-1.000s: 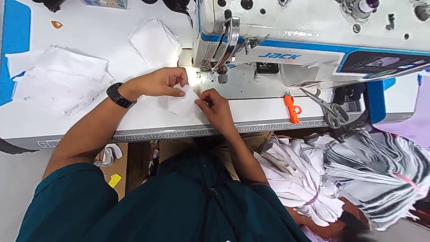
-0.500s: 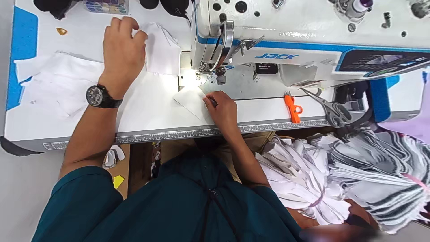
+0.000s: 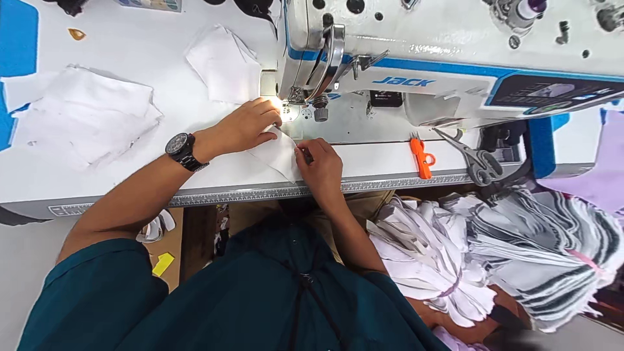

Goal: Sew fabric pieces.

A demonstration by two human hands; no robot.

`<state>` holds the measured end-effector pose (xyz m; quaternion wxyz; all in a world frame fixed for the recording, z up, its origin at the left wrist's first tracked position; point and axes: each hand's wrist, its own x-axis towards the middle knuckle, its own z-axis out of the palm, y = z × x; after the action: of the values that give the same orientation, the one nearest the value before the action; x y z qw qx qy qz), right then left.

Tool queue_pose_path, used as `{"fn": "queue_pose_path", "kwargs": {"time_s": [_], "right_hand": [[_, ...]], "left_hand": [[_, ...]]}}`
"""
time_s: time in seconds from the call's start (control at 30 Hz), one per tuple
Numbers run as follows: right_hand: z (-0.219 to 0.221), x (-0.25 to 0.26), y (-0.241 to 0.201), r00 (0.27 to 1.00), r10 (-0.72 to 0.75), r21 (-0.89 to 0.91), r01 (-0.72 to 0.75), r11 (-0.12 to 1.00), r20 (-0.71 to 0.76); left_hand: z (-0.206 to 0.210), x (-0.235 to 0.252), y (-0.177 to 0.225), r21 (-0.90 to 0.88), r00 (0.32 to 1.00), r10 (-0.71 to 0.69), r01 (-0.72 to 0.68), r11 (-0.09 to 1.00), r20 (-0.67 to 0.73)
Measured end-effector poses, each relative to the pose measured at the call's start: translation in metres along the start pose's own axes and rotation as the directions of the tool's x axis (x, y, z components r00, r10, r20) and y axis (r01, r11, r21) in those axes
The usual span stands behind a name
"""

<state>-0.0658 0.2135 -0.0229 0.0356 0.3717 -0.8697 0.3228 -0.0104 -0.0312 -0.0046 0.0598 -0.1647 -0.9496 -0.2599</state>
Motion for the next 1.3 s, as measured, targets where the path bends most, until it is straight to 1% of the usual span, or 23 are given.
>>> {"fn": "queue_pose_path", "kwargs": {"time_s": [0.1, 0.13, 0.27, 0.33, 0.4, 0.47, 0.63, 0.77, 0.9, 1.03, 1.2, 1.27, 1.3], "right_hand": [[0.002, -0.002, 0.000, 1.000, -0.004, -0.020, 0.004, 1.000, -0.018], [0.002, -0.002, 0.001, 1.000, -0.005, -0.019, 0.004, 1.000, -0.021], [0.002, -0.002, 0.001, 1.000, -0.004, -0.016, 0.004, 1.000, -0.020], [0.001, -0.002, 0.001, 1.000, -0.005, -0.015, 0.004, 1.000, -0.018], [0.001, -0.002, 0.001, 1.000, -0.007, -0.012, 0.007, 1.000, -0.013], [0.002, -0.002, 0.001, 1.000, -0.021, -0.017, 0.020, 1.000, -0.015], [-0.001, -0.005, 0.004, 0.999, -0.044, 0.005, 0.044, 0.999, -0.009], [-0.001, -0.009, 0.006, 0.997, -0.073, 0.024, 0.074, 0.997, -0.028], [-0.001, -0.010, 0.007, 0.996, -0.085, 0.030, 0.086, 0.996, -0.038], [-0.002, -0.010, 0.008, 0.995, -0.085, 0.046, 0.087, 0.995, -0.047], [-0.004, -0.009, 0.007, 0.997, -0.077, 0.052, 0.078, 0.996, -0.029], [-0.006, -0.009, 0.006, 0.997, -0.083, 0.029, 0.083, 0.996, -0.004], [-0.008, -0.009, 0.006, 0.996, -0.093, 0.015, 0.092, 0.996, 0.016]], "left_hand": [[0.001, 0.000, 0.014, 0.069, 0.998, -0.047, 0.044, 0.997, 0.042], [0.001, 0.000, 0.018, 0.086, 0.999, -0.042, 0.040, 0.995, 0.028], [0.006, 0.001, 0.010, 0.132, 0.999, 0.025, -0.019, 0.991, -0.047], [0.008, 0.003, 0.001, 0.168, 0.992, 0.099, -0.084, 0.982, -0.079], [0.006, 0.006, -0.003, 0.242, 0.984, 0.166, -0.145, 0.959, -0.068], [0.004, 0.007, -0.007, 0.285, 0.978, 0.200, -0.175, 0.942, -0.062], [0.004, 0.007, -0.011, 0.286, 0.968, 0.238, -0.207, 0.936, -0.079], [0.003, 0.006, -0.012, 0.296, 0.966, 0.257, -0.235, 0.926, -0.039], [-0.001, 0.005, -0.009, 0.357, 0.944, 0.327, -0.292, 0.887, -0.039], [-0.001, 0.004, -0.008, 0.421, 0.931, 0.364, -0.327, 0.846, -0.008], [-0.004, 0.004, -0.008, 0.448, 0.925, 0.379, -0.350, 0.822, 0.029], [-0.009, 0.003, -0.002, 0.438, 0.944, 0.321, -0.321, 0.840, 0.077], [-0.011, 0.001, 0.005, 0.436, 0.961, 0.257, -0.276, 0.856, 0.102]]}}
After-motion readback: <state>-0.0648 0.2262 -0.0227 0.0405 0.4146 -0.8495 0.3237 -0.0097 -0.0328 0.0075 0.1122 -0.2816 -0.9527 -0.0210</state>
